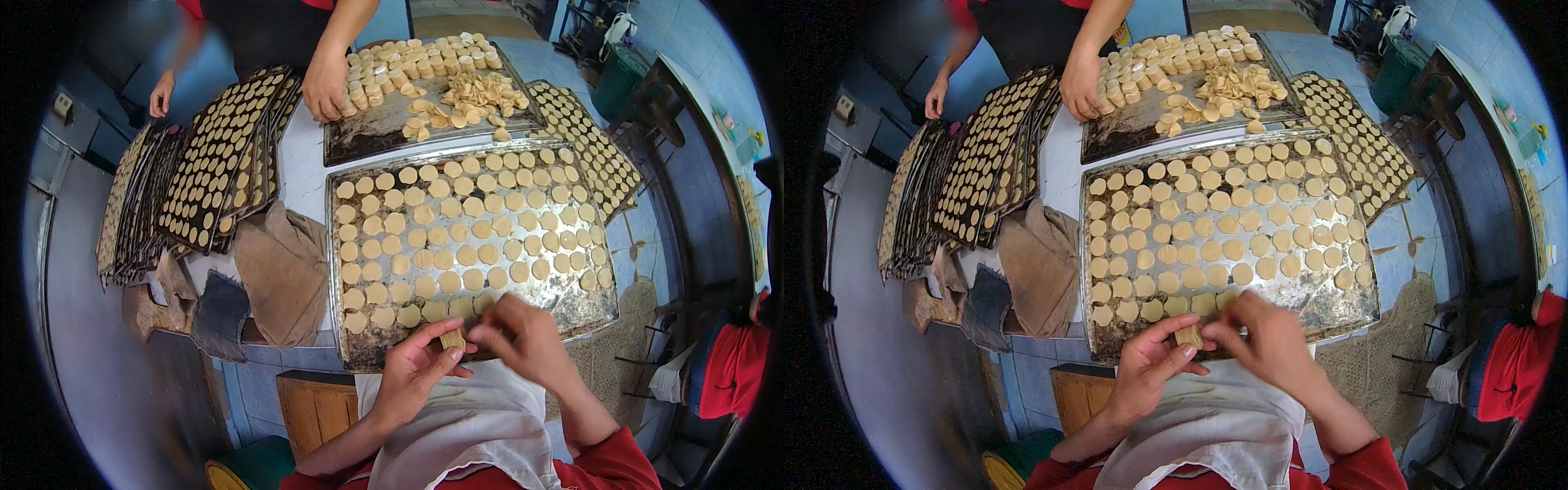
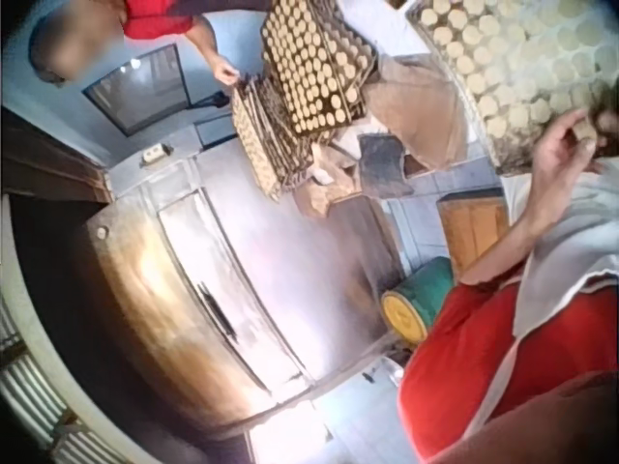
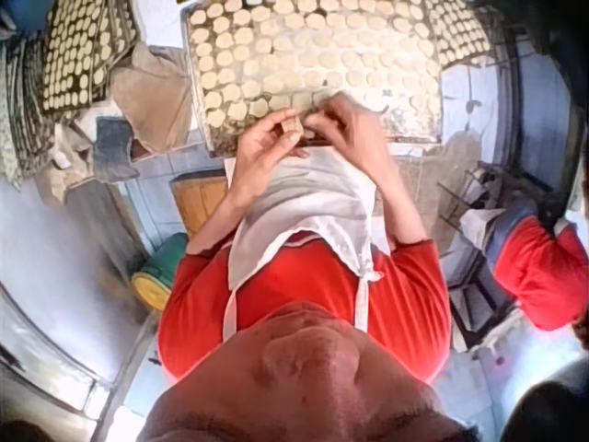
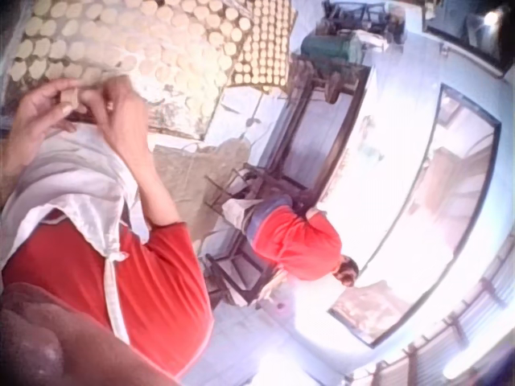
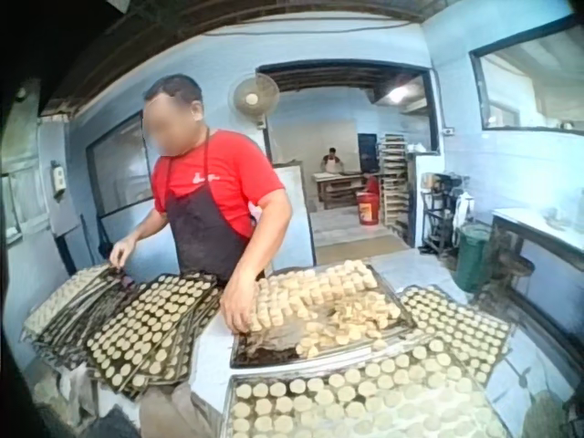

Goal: The person assembles small round biscuits by hand, placing one on top of another to form stacked pairs on a metal tray. A coworker in the background also handles trays of biscuits. The person continues stacking biscuits one at a time across the tray surface.

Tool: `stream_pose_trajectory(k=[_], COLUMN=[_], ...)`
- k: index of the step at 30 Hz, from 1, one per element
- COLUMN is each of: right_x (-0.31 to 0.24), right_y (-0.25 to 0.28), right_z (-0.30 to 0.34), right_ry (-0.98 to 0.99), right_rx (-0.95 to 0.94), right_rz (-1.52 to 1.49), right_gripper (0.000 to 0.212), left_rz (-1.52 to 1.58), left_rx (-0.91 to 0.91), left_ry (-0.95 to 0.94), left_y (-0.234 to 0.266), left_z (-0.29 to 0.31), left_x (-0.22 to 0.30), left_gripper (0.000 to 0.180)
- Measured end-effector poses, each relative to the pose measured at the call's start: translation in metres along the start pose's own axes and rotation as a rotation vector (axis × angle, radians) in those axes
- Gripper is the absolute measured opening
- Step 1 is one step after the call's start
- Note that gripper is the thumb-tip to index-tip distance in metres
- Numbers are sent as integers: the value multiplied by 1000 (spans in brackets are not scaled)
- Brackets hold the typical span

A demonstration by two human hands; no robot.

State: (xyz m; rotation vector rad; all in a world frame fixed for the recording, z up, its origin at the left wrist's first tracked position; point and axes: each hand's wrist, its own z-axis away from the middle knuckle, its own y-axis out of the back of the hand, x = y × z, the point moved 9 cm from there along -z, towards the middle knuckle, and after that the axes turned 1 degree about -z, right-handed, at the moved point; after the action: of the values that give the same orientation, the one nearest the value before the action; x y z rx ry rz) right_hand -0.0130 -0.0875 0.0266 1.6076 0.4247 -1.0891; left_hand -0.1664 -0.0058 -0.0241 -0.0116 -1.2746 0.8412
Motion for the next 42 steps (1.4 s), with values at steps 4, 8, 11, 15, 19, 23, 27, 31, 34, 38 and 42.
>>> stream_pose_trajectory(k=[4,8,11,15,19,23,27,31,34,38,42], right_x=[-6,23,9,15,14,21,44,13,36,51,48], right_y=[10,36,26,34,31,49,65,53,78,94,94], right_z=[7,7,14,17,20,16,22,31,34,39,44], right_ry=[42,-71,-61,-46,-74,31,-138,8,-75,-121,-141], right_rx=[27,232,19,164,38,155,239,66,252,392,432], right_rz=[-80,498,-41,-81,-302,10,377,-148,73,343,327], right_gripper=[19,18,17,19,17,21,23,23,19,15,11], left_rz=[-34,-17,-13,-29,-24,-57,-53,-79,-92,-112,-125], left_rx=[-37,-20,-35,-44,-64,-54,-51,-129,-134,-140,-184], left_ry=[24,30,21,18,36,52,55,96,85,78,100], left_y=[-10,-20,-26,-32,-35,-41,-49,-59,-66,-78,-89], left_z=[-8,-13,-17,-21,-26,-28,-30,-36,-38,-43,-46], left_x=[-2,1,0,-3,-7,-6,-7,-15,-16,-16,-19], left_gripper=[46,46,45,43,42,42,43,45,43,43,46])
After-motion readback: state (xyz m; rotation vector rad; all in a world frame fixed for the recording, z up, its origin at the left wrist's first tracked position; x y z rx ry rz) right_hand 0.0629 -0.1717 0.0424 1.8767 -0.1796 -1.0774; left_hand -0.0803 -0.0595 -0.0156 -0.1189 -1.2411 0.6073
